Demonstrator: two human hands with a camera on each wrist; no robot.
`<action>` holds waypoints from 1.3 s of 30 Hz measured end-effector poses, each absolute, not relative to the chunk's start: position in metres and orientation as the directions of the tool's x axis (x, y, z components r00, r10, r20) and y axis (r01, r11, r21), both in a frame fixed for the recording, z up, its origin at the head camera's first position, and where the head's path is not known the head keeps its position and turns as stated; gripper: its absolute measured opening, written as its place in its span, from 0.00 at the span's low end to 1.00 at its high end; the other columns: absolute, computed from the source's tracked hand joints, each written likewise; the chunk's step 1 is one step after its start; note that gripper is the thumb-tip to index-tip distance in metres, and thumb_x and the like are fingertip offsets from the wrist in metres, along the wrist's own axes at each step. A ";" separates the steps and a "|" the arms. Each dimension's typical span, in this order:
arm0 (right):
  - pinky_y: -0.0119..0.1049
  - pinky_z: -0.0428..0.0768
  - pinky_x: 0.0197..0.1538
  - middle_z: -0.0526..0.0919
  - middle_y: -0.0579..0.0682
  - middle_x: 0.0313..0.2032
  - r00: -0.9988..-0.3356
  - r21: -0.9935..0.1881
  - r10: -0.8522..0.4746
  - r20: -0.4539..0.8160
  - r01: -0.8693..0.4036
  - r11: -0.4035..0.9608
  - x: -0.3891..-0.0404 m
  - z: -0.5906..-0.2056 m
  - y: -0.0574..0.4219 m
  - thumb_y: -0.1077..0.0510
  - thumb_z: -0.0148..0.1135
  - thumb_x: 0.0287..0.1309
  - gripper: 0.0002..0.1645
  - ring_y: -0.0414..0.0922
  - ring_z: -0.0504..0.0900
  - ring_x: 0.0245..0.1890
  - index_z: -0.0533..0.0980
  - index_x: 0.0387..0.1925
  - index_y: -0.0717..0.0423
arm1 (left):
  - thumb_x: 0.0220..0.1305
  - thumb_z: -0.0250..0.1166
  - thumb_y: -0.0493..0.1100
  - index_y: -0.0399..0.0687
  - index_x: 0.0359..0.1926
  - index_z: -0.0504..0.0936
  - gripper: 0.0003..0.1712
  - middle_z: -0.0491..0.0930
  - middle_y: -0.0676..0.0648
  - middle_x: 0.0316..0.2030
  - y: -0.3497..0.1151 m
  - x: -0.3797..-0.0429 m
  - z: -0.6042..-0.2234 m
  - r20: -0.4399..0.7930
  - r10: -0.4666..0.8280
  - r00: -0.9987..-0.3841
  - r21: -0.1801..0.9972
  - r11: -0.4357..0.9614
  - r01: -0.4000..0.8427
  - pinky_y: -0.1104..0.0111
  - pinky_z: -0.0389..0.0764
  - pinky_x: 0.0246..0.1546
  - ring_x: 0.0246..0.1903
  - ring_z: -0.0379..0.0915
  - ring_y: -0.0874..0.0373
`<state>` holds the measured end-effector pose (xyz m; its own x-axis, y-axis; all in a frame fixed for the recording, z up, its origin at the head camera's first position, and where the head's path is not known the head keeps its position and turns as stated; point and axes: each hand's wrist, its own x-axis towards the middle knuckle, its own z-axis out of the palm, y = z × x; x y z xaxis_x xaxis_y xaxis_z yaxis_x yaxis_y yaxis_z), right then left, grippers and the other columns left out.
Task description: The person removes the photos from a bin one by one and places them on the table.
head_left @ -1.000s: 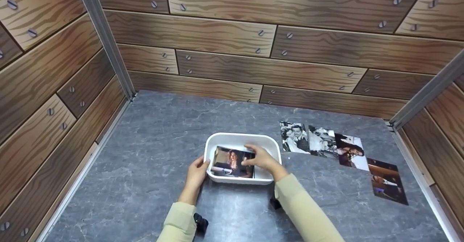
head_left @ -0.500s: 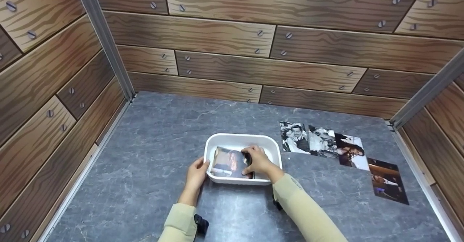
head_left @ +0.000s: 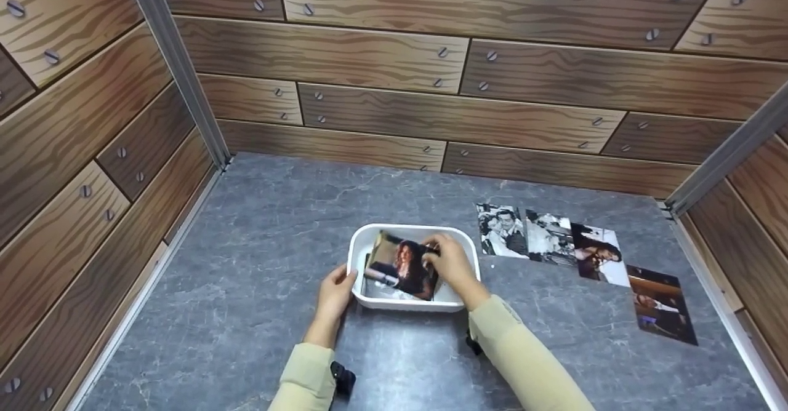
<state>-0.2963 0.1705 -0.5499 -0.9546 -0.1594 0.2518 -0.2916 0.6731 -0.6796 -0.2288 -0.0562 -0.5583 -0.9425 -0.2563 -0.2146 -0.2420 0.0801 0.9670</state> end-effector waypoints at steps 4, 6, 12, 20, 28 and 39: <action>0.44 0.80 0.42 0.82 0.62 0.33 -0.952 -0.739 -0.075 0.298 -0.279 0.613 -0.295 -0.533 0.184 0.73 0.65 0.49 0.08 0.54 0.81 0.34 0.79 0.35 0.66 | 0.68 0.57 0.39 0.28 0.61 0.71 0.24 0.74 0.29 0.57 -0.056 -0.231 -0.558 -0.231 -0.260 -0.938 0.964 0.071 -0.257 0.56 0.75 0.59 0.58 0.72 0.39; 0.36 0.80 0.40 0.82 0.64 0.33 -0.958 -0.794 0.004 0.287 -0.236 0.560 -0.295 -0.522 0.196 0.73 0.64 0.50 0.09 0.49 0.81 0.33 0.78 0.36 0.69 | 0.68 0.58 0.38 0.27 0.61 0.71 0.24 0.74 0.29 0.57 -0.056 -0.231 -0.558 -0.221 -0.268 -0.938 0.965 0.079 -0.250 0.55 0.75 0.59 0.58 0.71 0.38; 0.19 0.76 0.39 0.84 0.44 0.30 -0.947 -0.991 0.314 0.062 -0.020 0.134 -0.276 -0.504 0.260 0.73 0.62 0.55 0.07 0.28 0.78 0.32 0.79 0.37 0.65 | 0.68 0.58 0.38 0.28 0.61 0.72 0.24 0.75 0.29 0.57 -0.056 -0.231 -0.556 -0.228 -0.265 -0.937 0.963 0.079 -0.257 0.55 0.74 0.59 0.58 0.71 0.39; 0.20 0.78 0.39 0.80 0.34 0.25 -0.913 -0.952 0.311 -0.265 0.198 -0.232 -0.221 -0.532 0.337 0.70 0.56 0.61 0.20 0.28 0.79 0.29 0.77 0.25 0.41 | 0.68 0.58 0.38 0.27 0.61 0.72 0.24 0.74 0.29 0.57 -0.058 -0.227 -0.561 -0.231 -0.265 -0.936 0.965 0.062 -0.255 0.56 0.75 0.59 0.58 0.72 0.39; 0.22 0.80 0.37 0.80 0.36 0.24 -0.890 -0.923 0.242 -0.385 0.373 -0.095 -0.193 -0.562 0.346 0.69 0.58 0.59 0.09 0.29 0.79 0.28 0.77 0.34 0.53 | 0.68 0.58 0.38 0.27 0.61 0.72 0.24 0.74 0.28 0.57 -0.056 -0.230 -0.559 -0.230 -0.259 -0.938 0.967 0.052 -0.251 0.57 0.77 0.57 0.57 0.72 0.38; 0.29 0.73 0.19 0.75 0.45 0.24 -0.919 -0.835 0.304 -0.253 0.366 0.410 -0.195 -0.568 0.328 0.63 0.64 0.53 0.20 0.37 0.70 0.15 0.71 0.42 0.75 | 0.69 0.58 0.39 0.28 0.62 0.71 0.25 0.75 0.29 0.56 -0.055 -0.231 -0.557 -0.269 -0.255 -0.929 0.959 0.020 -0.284 0.63 0.81 0.50 0.52 0.76 0.45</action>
